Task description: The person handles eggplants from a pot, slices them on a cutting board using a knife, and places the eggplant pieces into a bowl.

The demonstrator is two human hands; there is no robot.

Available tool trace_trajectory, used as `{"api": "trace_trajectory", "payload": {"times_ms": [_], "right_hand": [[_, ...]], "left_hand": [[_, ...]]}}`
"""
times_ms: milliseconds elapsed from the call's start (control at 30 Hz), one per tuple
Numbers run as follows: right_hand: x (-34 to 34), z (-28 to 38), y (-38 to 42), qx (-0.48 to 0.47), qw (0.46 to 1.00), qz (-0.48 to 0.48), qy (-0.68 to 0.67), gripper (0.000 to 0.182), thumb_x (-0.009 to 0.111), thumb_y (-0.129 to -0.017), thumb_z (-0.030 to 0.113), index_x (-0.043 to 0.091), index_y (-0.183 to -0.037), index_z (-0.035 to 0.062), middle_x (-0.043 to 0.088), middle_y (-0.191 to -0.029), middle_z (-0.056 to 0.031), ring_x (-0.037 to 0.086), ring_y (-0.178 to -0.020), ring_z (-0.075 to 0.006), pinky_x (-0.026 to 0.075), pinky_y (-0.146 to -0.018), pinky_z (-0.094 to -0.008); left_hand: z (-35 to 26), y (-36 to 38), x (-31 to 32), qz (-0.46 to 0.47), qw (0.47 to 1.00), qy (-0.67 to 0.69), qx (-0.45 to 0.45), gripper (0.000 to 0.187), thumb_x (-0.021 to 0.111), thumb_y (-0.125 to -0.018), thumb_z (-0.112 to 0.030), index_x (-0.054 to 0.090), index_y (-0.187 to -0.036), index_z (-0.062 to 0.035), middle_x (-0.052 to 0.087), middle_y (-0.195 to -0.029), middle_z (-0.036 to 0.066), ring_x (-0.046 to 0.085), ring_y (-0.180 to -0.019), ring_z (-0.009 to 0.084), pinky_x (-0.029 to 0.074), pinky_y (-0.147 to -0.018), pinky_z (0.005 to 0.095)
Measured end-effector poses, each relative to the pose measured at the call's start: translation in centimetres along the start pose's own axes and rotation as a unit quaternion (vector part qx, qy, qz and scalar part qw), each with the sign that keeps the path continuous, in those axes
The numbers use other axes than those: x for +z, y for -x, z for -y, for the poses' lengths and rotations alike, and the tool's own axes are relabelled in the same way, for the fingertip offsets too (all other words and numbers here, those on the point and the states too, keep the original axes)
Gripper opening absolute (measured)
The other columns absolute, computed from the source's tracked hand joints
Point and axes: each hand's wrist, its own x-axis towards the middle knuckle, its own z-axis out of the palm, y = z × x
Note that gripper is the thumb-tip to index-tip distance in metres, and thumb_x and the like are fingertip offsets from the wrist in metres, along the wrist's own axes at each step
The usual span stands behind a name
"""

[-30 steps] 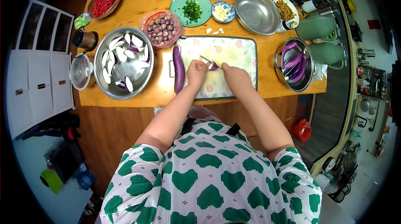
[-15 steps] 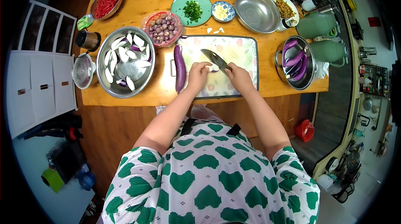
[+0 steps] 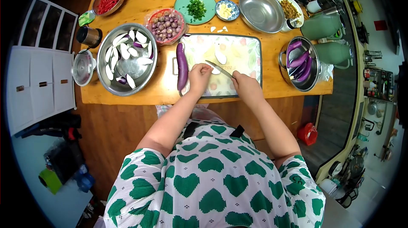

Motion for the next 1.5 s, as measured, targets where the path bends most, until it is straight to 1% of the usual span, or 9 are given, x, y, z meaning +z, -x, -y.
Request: {"api": "trace_trajectory", "payload": {"times_ms": [333,433,533,633,767,867,967,1300,1500], "right_hand": [[2.8,0.6,-1.1,-0.003,0.994,0.024,0.108,0.011,0.057,-0.094,0.005,0.057,-0.106,0.0055,0.070,-0.086,-0.0176,0.073,-0.082,-0.0372,0.058,-0.072,-0.0461],[5.4,-1.0,-2.7,0.005,0.996,0.013,0.084,0.009,0.059,-0.097,0.010,0.057,-0.104,0.0054,0.070,-0.087,-0.0194,0.072,-0.084,-0.0398,0.057,-0.074,-0.0482],[5.8,-2.2,-3.4,0.043,0.998,-0.008,-0.042,0.015,0.062,-0.101,0.019,0.058,-0.104,0.0044,0.071,-0.090,-0.0219,0.070,-0.086,-0.0436,0.055,-0.077,-0.0505],[5.1,-3.4,-3.9,0.043,0.993,-0.017,-0.108,0.023,0.063,-0.102,0.026,0.060,-0.105,0.0032,0.072,-0.092,-0.0235,0.067,-0.088,-0.0464,0.054,-0.078,-0.0519],[2.8,-2.7,-3.2,0.074,0.989,0.003,-0.128,0.025,0.064,-0.102,0.027,0.061,-0.108,0.0029,0.072,-0.092,-0.0244,0.068,-0.088,-0.0461,0.053,-0.076,-0.0518],[0.8,-1.1,-1.6,0.081,0.990,0.028,-0.113,0.023,0.062,-0.102,0.026,0.061,-0.106,0.0029,0.071,-0.090,-0.0240,0.068,-0.087,-0.0455,0.053,-0.076,-0.0519],[0.1,-0.3,0.0,0.037,0.997,0.034,-0.061,0.020,0.060,-0.103,0.024,0.060,-0.104,0.0038,0.071,-0.087,-0.0236,0.068,-0.087,-0.0449,0.053,-0.077,-0.0521],[1.5,-0.3,0.3,0.030,0.998,0.054,0.006,0.017,0.058,-0.103,0.021,0.059,-0.105,0.0042,0.072,-0.086,-0.0231,0.070,-0.086,-0.0437,0.055,-0.076,-0.0533],[5.6,-1.0,-1.5,0.024,0.998,0.048,-0.034,0.019,0.059,-0.103,0.023,0.057,-0.103,0.0041,0.071,-0.085,-0.0236,0.070,-0.085,-0.0444,0.055,-0.075,-0.0536]], "left_hand": [[0.7,-0.3,0.5,-0.020,0.999,-0.027,-0.003,0.015,0.081,-0.086,-0.008,0.070,-0.088,0.0023,0.067,-0.084,0.008,0.064,-0.071,0.0138,0.053,-0.069,0.0290],[1.2,-0.3,0.6,-0.009,1.000,0.001,-0.015,0.014,0.079,-0.087,-0.006,0.069,-0.093,0.0022,0.066,-0.083,0.008,0.061,-0.070,0.0141,0.053,-0.068,0.0292],[0.9,-0.3,0.5,0.014,0.999,0.033,0.023,0.017,0.076,-0.089,-0.002,0.071,-0.106,-0.0009,0.064,-0.085,0.008,0.060,-0.073,0.0163,0.052,-0.071,0.0293],[-0.6,0.3,-0.7,0.057,0.991,-0.038,0.112,0.027,0.072,-0.091,0.001,0.072,-0.118,-0.0058,0.061,-0.088,0.008,0.062,-0.079,0.0194,0.052,-0.074,0.0305],[-0.6,0.5,-1.8,0.108,0.981,-0.092,0.136,0.019,0.072,-0.090,0.001,0.078,-0.107,-0.0058,0.063,-0.093,0.012,0.066,-0.085,0.0278,0.053,-0.077,0.0358],[0.3,0.8,-2.2,0.077,0.974,-0.098,0.188,0.013,0.073,-0.088,0.000,0.079,-0.099,-0.0047,0.065,-0.093,0.013,0.067,-0.085,0.0307,0.054,-0.077,0.0373],[-0.1,1.2,-2.4,0.065,0.982,-0.093,0.154,0.013,0.074,-0.088,-0.001,0.079,-0.099,-0.0049,0.066,-0.093,0.013,0.067,-0.085,0.0320,0.054,-0.076,0.0380],[0.7,1.1,-2.4,0.052,0.978,-0.094,0.181,0.007,0.073,-0.088,0.000,0.075,-0.094,-0.0027,0.069,-0.093,0.016,0.069,-0.085,0.0356,0.055,-0.076,0.0399],[1.2,1.1,-2.4,0.044,0.979,-0.115,0.165,0.005,0.073,-0.088,0.000,0.074,-0.094,-0.0019,0.069,-0.094,0.017,0.068,-0.086,0.0367,0.055,-0.076,0.0404]]}}
